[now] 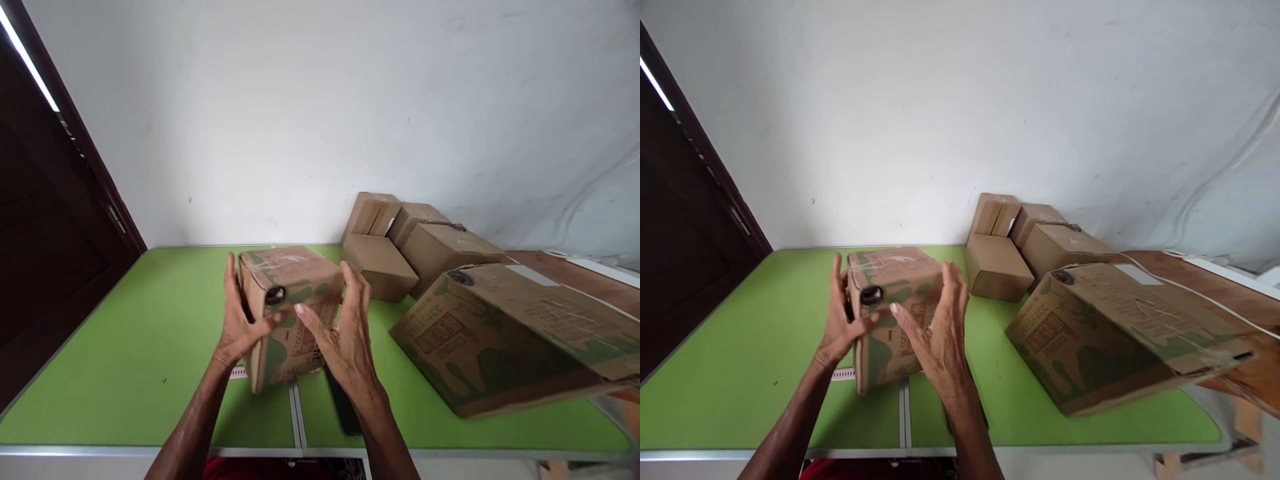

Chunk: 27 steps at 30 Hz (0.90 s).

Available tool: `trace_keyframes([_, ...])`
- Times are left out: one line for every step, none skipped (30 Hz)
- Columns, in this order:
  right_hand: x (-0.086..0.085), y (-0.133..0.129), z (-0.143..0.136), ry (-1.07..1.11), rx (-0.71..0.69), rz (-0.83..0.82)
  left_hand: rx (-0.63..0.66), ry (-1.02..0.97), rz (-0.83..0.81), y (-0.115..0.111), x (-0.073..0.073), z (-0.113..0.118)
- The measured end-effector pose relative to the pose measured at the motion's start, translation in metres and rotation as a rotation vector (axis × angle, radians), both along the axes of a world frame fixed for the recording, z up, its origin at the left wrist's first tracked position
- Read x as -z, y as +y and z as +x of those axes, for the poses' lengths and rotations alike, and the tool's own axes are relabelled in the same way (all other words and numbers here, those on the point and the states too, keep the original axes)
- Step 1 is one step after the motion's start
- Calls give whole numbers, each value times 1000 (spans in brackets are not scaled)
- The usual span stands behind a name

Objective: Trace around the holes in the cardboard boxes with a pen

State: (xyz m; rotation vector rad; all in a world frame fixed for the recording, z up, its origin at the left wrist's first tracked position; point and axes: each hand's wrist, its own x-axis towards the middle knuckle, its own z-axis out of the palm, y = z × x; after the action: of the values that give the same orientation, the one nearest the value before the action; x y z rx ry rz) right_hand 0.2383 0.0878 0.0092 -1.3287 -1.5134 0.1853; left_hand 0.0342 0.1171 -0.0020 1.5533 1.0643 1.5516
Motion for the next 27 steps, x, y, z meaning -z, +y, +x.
trace_keyframes([10,-4,1,49,38,9,-9,-46,-5,2,-2,-8])
trace_keyframes([23,-8,3,75,78,9,-29,-85,-2,4,-5,-17])
trace_keyframes([37,-12,4,49,96,-10,-63,-115,14,5,-8,-27])
trace_keyframes([51,-16,3,-25,80,-49,-106,-139,43,6,-11,-37])
trace_keyframes([66,-20,2,-131,34,-99,-152,-162,84,6,-14,-48])
trace_keyframes([80,-23,-2,-254,-36,-150,-197,-179,130,5,-17,-57])
trace_keyframes([92,-27,-7,-362,-109,-189,-240,-187,174,3,-20,-66])
trace_keyframes([102,-30,-13,-445,-175,-218,-278,-187,213,1,-23,-74])
trace_keyframes([109,-33,-19,-497,-218,-231,-312,-178,244,-1,-25,-81])
trace_keyframes([115,-35,-26,-530,-239,-234,-340,-165,268,-4,-27,-87])
trace_keyframes([118,-37,-32,-567,-251,-236,-363,-155,285,-7,-29,-91])
trace_keyframes([119,-37,-37,-603,-257,-238,-378,-153,296,-9,-30,-95])
trace_keyframes([118,-37,-41,-635,-258,-240,-383,-162,303,-11,-31,-98])
trace_keyframes([117,-37,-44,-664,-259,-241,-382,-175,303,-13,-30,-100])
trace_keyframes([115,-36,-45,-690,-263,-240,-380,-184,299,-15,-29,-101])
trace_keyframes([113,-35,-44,-712,-270,-239,-378,-187,290,-17,-28,-102])
trace_keyframes([110,-34,-43,-731,-281,-238,-379,-179,281,-19,-26,-102])
trace_keyframes([107,-34,-42,-747,-293,-237,-384,-166,274,-20,-23,-102])
trace_keyframes([105,-33,-41,-760,-307,-238,-387,-159,272,-21,-21,-101])
trace_keyframes([103,-32,-40,-770,-318,-242,-385,-165,273,-22,-19,-101])
trace_keyframes([101,-32,-40,-777,-327,-250,-375,-186,277,-22,-17,-101])
trace_keyframes([100,-31,-41,-780,-333,-262,-362,-215,283,-23,-17,-100])
trace_keyframes([100,-30,-42,-779,-337,-277,-349,-242,289,-23,-17,-101])
trace_keyframes([99,-29,-43,-772,-342,-295,-340,-265,301,-24,-19,-102])
trace_keyframes([100,-28,-44,-758,-350,-313,-338,-278,321,-24,-22,-103])
trace_keyframes([100,-26,-43,-736,-362,-330,-349,-282,344,-25,-25,-104])
trace_keyframes([99,-24,-42,-707,-378,-345,-375,-272,348,-27,-29,-106])
